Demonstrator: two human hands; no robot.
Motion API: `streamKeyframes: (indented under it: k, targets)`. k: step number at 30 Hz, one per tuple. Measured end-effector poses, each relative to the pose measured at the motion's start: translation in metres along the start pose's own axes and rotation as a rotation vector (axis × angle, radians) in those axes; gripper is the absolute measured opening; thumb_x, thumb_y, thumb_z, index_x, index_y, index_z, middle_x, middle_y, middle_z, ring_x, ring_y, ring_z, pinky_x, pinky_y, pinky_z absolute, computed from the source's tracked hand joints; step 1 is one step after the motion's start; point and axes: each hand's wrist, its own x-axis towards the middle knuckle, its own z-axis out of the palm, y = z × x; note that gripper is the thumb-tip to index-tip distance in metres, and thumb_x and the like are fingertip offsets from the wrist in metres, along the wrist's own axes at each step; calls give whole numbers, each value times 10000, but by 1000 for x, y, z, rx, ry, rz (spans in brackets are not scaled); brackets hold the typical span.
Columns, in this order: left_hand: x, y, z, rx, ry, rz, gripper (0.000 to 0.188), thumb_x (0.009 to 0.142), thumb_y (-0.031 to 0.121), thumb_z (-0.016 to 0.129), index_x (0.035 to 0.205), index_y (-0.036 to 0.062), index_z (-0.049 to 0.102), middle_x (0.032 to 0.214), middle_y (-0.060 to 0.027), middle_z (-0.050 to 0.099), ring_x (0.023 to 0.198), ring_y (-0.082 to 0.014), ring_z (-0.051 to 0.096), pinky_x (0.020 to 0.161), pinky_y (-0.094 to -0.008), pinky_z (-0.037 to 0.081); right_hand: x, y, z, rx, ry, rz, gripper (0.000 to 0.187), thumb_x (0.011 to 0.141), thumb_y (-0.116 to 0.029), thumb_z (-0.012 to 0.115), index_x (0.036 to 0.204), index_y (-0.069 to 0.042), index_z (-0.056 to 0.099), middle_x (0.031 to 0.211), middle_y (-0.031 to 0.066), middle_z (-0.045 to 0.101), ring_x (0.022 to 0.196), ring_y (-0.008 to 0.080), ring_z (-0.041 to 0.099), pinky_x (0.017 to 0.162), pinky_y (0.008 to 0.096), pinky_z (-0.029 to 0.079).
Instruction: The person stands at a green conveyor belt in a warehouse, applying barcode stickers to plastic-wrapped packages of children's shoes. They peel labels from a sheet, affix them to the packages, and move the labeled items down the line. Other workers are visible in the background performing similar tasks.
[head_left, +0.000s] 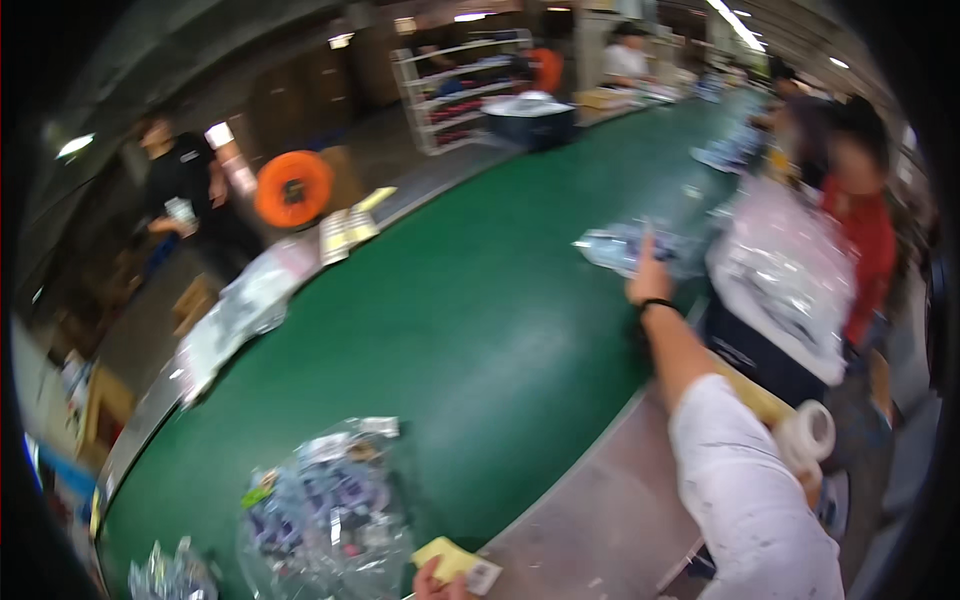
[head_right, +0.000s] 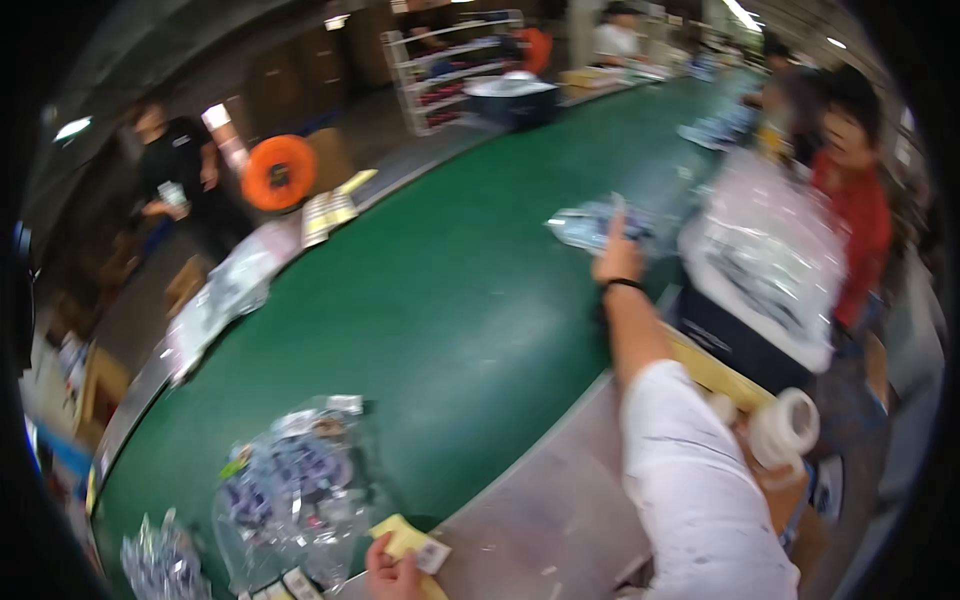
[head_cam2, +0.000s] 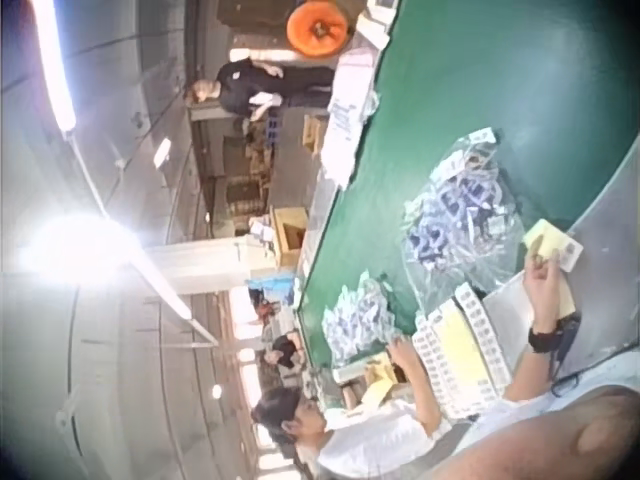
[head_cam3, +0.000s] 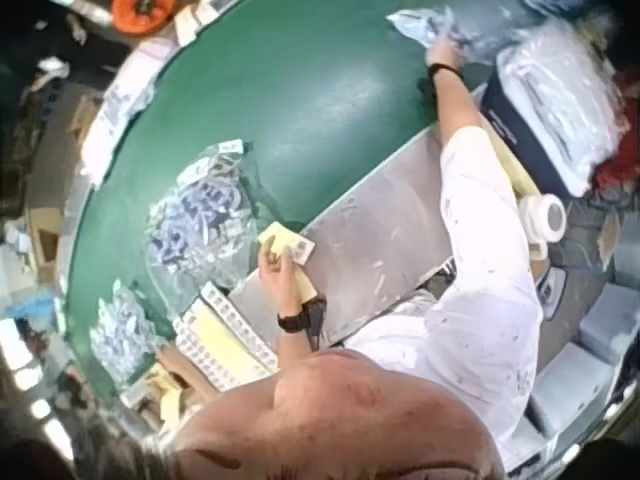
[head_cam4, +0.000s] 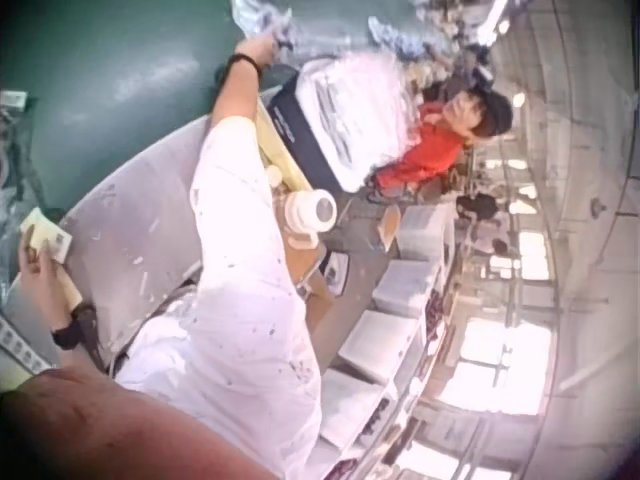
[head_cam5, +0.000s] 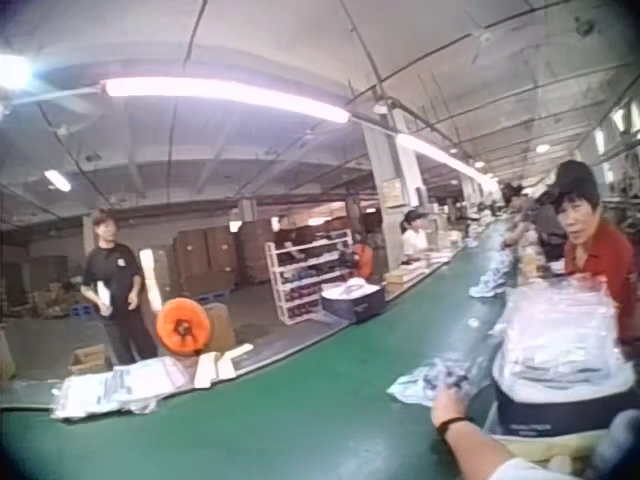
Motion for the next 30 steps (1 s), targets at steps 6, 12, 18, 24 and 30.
streamKeyframes:
  k: [6,12,18,24,30]
  targets:
    - [12,-27,-2,-260,-176,30,407,868,-28,575,1252,-30,441,1141,-156,581,929,-161,625,771,-238,518,35,48,-7,-464,15,-567,537,825,3,499,1337,-68,354,855,206,641,744,383,644,633,483,511]
    - [8,-13,6,-318,-279,28,474,871,-27,590,1311,-32,416,1217,-189,553,961,-155,629,787,-229,509,-72,-68,-9,169,-171,-1012,607,750,108,449,1316,-106,403,707,238,591,686,418,598,611,497,456]
    - [8,-20,8,-286,-291,71,512,865,-22,602,1340,-21,411,1237,-197,547,946,-163,639,799,-236,511,-242,-174,-70,937,-911,-1101,561,854,-1,510,1385,-85,350,804,155,642,628,230,611,618,362,509]
    - [2,-21,6,-345,-297,105,491,853,-51,600,1313,-57,429,1226,-194,555,966,-171,634,814,-245,508,-216,-207,-111,1088,-1166,-745,480,862,-87,597,1310,-39,432,888,76,621,760,121,604,663,286,524]
    - [0,-14,15,-374,-313,92,474,846,-73,586,1296,-74,437,1170,-190,584,975,-177,631,808,-245,506,-124,-133,-11,1027,-890,-154,162,834,-138,653,957,-47,601,846,28,565,760,119,546,622,281,491]
